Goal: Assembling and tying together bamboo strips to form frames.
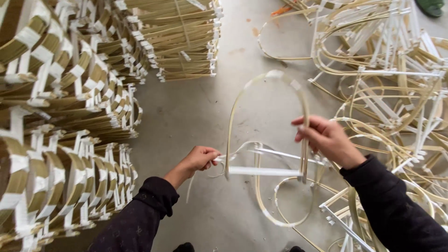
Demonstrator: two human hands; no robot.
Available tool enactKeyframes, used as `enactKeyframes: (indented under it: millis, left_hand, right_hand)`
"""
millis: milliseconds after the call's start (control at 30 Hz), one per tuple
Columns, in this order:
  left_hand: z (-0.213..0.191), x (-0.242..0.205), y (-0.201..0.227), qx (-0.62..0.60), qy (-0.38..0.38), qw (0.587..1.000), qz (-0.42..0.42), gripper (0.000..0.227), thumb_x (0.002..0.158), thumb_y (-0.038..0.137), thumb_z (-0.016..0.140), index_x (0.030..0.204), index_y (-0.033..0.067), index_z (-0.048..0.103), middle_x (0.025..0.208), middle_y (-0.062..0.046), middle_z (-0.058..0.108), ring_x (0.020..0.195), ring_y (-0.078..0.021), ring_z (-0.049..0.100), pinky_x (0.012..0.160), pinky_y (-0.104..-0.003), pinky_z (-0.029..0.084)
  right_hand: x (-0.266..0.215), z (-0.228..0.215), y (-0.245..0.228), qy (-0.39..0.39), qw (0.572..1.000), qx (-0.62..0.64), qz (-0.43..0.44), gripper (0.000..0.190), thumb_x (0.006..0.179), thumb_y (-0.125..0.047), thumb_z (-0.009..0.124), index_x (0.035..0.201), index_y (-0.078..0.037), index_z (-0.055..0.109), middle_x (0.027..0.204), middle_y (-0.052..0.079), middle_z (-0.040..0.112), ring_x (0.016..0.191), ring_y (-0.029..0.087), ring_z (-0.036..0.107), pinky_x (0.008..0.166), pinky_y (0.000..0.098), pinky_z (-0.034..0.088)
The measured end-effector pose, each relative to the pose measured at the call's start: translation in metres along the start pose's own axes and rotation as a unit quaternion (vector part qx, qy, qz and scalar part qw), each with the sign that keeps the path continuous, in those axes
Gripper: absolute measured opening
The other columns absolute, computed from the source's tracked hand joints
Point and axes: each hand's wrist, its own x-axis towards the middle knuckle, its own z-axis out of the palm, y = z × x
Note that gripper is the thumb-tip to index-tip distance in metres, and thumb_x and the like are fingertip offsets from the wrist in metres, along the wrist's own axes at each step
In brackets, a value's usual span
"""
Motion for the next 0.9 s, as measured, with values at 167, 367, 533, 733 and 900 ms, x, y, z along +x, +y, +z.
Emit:
enactKeyframes:
  millis: [167,367,533,733,900]
  left_hand:
    - [-0.005,-0.021,0.017,-0.095,-0.019,0.995,-0.017,0.051,0.101,0.042,0.052,0.11,-0.0012,0.077,0.071,-0.001,0.066,0.051,-0.0056,0.049,0.041,-0.022,0.031]
    - [-0.005,-0.024,0.006,-0.036,-0.039,0.998,0.028,0.057,0.096,0.052,0.05,0.105,0.0014,0.074,0.07,0.0,0.064,0.052,-0.0051,0.046,0.045,-0.023,0.034]
    - [-0.013,-0.015,0.001,0.022,-0.008,0.996,0.082,0.042,0.103,0.041,0.057,0.101,0.0014,0.072,0.069,0.001,0.062,0.058,-0.0048,0.049,0.055,-0.023,0.043]
    - [-0.008,-0.054,0.074,-0.017,-0.115,0.988,0.099,0.043,0.104,0.041,0.052,0.099,0.0067,0.076,0.065,0.006,0.057,0.052,-0.0047,0.039,0.048,-0.024,0.03]
    - [-0.022,-0.057,0.097,-0.081,-0.097,0.982,0.142,0.04,0.104,0.041,0.052,0.102,0.0083,0.075,0.068,0.007,0.059,0.057,-0.0034,0.046,0.05,-0.023,0.034]
  right_hand:
    - [0.01,0.063,0.053,-0.113,0.989,-0.04,0.09,0.032,0.099,-0.021,0.055,0.125,-0.01,0.07,0.081,-0.001,0.075,0.057,0.006,0.054,0.049,0.0255,0.045]
    - [0.025,0.091,0.085,-0.165,0.977,-0.021,0.133,0.036,0.1,-0.027,0.055,0.129,-0.01,0.069,0.086,0.002,0.075,0.061,0.009,0.054,0.053,0.0275,0.047]
    - [0.041,0.074,0.078,-0.16,0.975,0.098,0.122,0.045,0.101,-0.039,0.052,0.134,-0.011,0.066,0.106,0.002,0.074,0.079,0.01,0.062,0.07,0.0282,0.055]
    - [0.041,0.122,0.069,-0.084,0.976,-0.131,-0.155,0.04,0.092,-0.033,0.068,0.123,-0.009,0.06,0.118,0.007,0.065,0.105,0.018,0.064,0.089,0.0353,0.052]
    - [0.03,0.193,0.083,-0.161,0.902,-0.348,-0.198,0.027,0.094,-0.037,0.072,0.087,-0.011,0.07,0.08,0.011,0.069,0.077,0.033,0.07,0.071,0.0429,0.057]
